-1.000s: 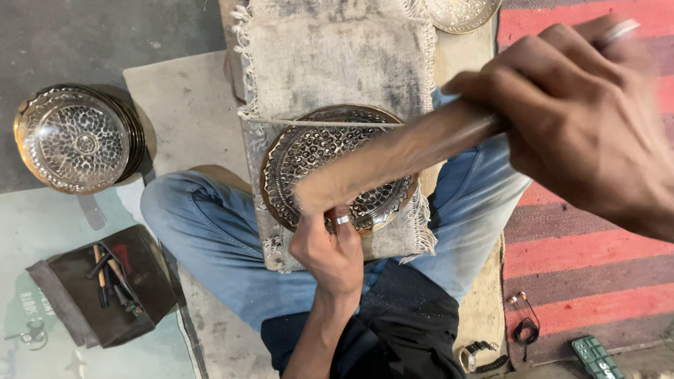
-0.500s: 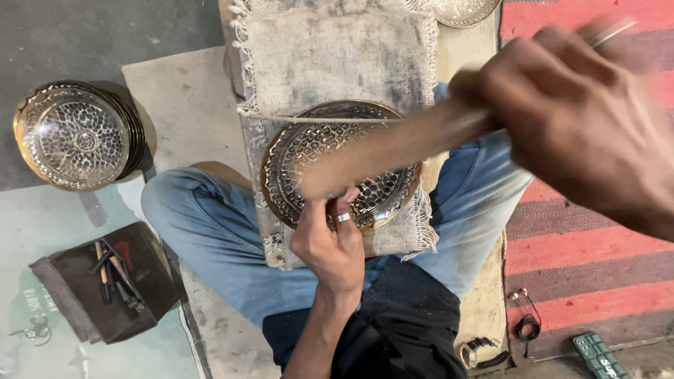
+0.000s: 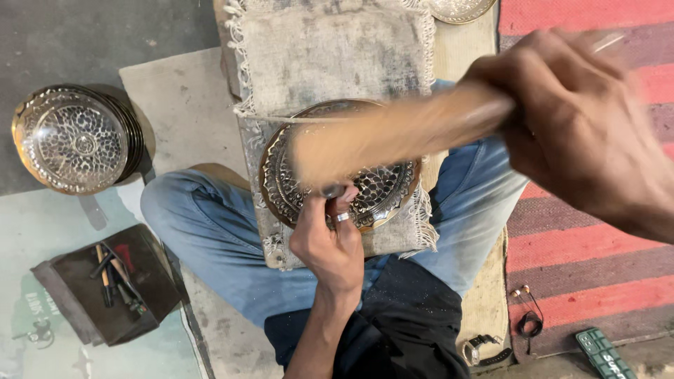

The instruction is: The person sits cross-legged on the floor with an ornate brass plate on their lap. They hold a punch against the plate's patterned surface with one hand and repeatedly strike the punch with a wooden mallet held in the other hand, repositioning the punch across the plate to work the embossed design.

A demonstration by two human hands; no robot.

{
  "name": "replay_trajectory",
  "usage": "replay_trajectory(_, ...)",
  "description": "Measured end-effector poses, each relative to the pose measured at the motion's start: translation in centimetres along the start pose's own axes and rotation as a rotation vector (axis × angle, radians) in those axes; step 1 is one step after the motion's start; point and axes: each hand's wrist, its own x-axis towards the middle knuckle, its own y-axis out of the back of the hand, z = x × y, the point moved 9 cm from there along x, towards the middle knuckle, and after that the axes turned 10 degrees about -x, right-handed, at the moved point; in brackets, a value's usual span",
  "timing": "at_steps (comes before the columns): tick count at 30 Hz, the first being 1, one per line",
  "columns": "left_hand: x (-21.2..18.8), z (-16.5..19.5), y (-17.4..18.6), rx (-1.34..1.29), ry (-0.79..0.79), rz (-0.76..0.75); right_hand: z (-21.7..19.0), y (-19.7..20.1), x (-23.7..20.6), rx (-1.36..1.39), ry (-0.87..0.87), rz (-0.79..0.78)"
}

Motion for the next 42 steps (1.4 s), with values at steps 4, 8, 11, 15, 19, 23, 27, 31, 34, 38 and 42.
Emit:
replay_trajectory(4,0.0,-0.1,-0.1,0.005,0.005,0.003,0.0,0.3,-0.2,0.062,-0.008,-0.012)
replay_trajectory(8,0.0,-0.1,0.1,0.049,-0.001,0.024,-0.9,-0.1,-0.5,-0.145,0.087,-0.066)
replay_trajectory(11,0.2,-0.1,-0.1,0.026,-0.020,0.008,0.3,0.0,-0.7,0.153,-0.068,-0.043)
replay_trajectory(15,0.5,0.6,-0.2,0.022,-0.075,0.005,-1.2,0.5,-1.3,-0.271,0.073,0.019)
replay_trajectory(19,0.9,-0.3,0.4,-0.126,0.083,0.056,0.9,1.2,-1.1,0.065,-0.089,0.072)
replay_trajectory(23,1.3,0.5,0.1,-0.059,0.029,-0.008,1.4,1.6,-0.8,0.163,-0.069,0.079)
replay_trajectory(27,1.3,1.2,0.0,0.056,-0.032,-0.002,1.1,1.9,-0.7,0.141,-0.032,0.072)
replay_trajectory(31,1.1,0.4,0.0,-0.018,0.028,-0.009,0.2,2.2,-0.3,0.087,-0.016,0.092)
replay_trajectory(34,0.9,0.8,0.1,0.054,-0.064,-0.011,-0.8,2.8,0.0,0.016,0.070,0.090)
replay_trajectory(38,0.7,0.3,0.1,0.118,-0.052,-0.017,0.3,1.4,-0.4,0.177,-0.150,-0.004)
replay_trajectory(42,0.7,0.4,-0.1,-0.005,-0.058,0.001,-0.6,1.3,-2.1,-0.160,0.021,0.030)
